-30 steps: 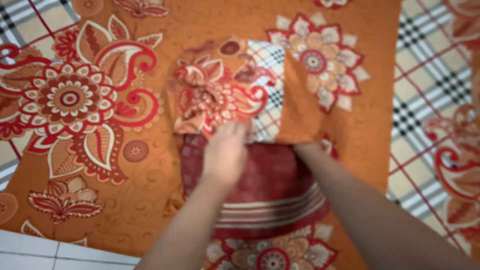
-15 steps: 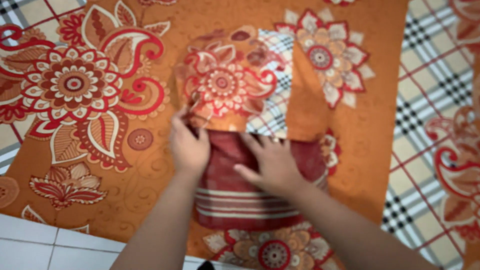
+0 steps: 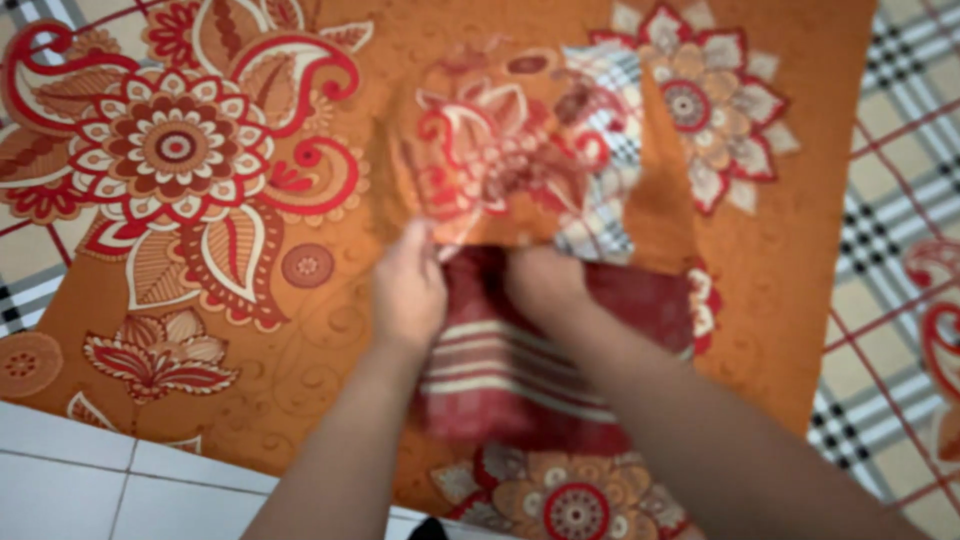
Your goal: Putting a pillow into a pillowcase and folding a patterned bedsheet on a mattress.
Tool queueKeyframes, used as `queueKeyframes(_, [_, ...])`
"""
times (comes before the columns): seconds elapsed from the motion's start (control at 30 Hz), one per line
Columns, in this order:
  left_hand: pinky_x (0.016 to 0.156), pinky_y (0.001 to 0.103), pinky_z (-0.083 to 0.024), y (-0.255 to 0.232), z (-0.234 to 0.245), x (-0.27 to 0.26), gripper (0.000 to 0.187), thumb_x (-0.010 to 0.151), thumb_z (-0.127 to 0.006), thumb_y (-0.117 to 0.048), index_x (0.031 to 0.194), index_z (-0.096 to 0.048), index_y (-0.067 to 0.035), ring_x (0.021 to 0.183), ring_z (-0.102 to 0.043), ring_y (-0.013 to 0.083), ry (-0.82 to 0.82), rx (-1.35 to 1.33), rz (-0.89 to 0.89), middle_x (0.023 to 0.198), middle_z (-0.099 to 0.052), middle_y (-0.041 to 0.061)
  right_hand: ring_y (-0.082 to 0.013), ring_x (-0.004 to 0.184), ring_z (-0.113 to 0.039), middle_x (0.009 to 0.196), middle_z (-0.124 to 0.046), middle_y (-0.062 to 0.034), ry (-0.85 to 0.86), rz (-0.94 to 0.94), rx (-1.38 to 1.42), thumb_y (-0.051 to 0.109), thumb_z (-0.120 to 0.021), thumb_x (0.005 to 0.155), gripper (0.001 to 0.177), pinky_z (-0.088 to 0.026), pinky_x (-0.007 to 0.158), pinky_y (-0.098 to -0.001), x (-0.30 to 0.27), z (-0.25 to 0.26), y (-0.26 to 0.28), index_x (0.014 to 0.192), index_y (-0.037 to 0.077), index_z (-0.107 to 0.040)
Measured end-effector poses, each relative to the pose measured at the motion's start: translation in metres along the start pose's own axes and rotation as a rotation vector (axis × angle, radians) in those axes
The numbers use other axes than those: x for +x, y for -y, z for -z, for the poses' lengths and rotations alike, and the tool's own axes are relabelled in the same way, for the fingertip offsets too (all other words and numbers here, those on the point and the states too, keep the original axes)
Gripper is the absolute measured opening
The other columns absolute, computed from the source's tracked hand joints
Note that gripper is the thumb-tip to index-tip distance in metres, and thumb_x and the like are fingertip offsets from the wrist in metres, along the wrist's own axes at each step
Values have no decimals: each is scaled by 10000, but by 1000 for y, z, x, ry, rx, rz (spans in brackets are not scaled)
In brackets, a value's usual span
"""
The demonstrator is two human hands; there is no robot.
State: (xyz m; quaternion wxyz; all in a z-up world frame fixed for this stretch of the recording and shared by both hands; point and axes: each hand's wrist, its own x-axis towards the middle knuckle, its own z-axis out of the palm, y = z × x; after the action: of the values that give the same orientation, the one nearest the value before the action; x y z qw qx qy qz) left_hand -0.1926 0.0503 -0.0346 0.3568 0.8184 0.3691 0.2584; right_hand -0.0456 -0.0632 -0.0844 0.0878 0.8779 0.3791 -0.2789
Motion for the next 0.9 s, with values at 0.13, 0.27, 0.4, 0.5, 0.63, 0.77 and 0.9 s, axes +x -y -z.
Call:
queueKeyframes(0.13, [771,552,-527,-8,-2,-9,262,948,-574,-124,1205,-626,-124,909,-672,455,124,76,-59,960,-696,246,-400,1310,-555,1382,-626,-165,-845,176,372,407,-581,972,454,-437,1082,-522,19,11,-25,1325,127,-638])
queueKeyframes(0.27, [713,552,-533,-40,-2,-4,200,961,-612,-190,1155,-625,-146,841,-691,431,233,92,-114,895,-723,198,-391,1382,-445,1452,-556,-200,-745,38,157,463,-551,972,558,-312,1140,-513,37,23,-60,1385,90,-585])
queueKeyframes(0.4, [664,505,-555,-68,9,4,163,973,-623,-207,1121,-627,-140,786,-709,386,230,16,-265,874,-739,161,-373,1374,-455,1443,-556,-187,-599,-36,82,462,-516,982,529,-304,1154,-510,32,42,-65,1380,120,-586])
queueKeyframes(0.5, [651,466,-566,-65,20,-13,139,960,-639,-183,1090,-619,-137,758,-720,345,240,-61,-432,865,-736,128,-373,1349,-481,1429,-567,-179,-486,-47,67,435,-501,990,495,-299,1159,-525,24,34,-66,1373,136,-592])
queueKeyframes(0.63, [611,468,-551,-42,41,-37,155,951,-696,-226,1037,-615,-126,695,-704,342,379,105,-476,776,-697,127,-373,1317,-514,1411,-581,-168,-340,-57,44,400,-479,1001,454,-291,1165,-545,26,20,-65,1365,158,-600])
queueKeyframes(0.77, [631,462,-556,-16,52,-47,242,884,-751,-243,1028,-605,-115,741,-708,342,443,179,-304,822,-696,131,-375,1284,-548,1392,-595,-158,-191,-68,3,366,-457,1012,420,-283,1172,-565,4,10,-73,1357,180,-609])
queueKeyframes(0.9, [779,456,-552,-12,42,-51,448,785,-746,-98,1200,-578,-67,938,-670,377,247,69,62,1023,-677,201,-377,1251,-581,1373,-610,-148,-44,-93,-51,331,-434,1023,396,-275,1179,-585,-20,4,-93,1348,201,-619])
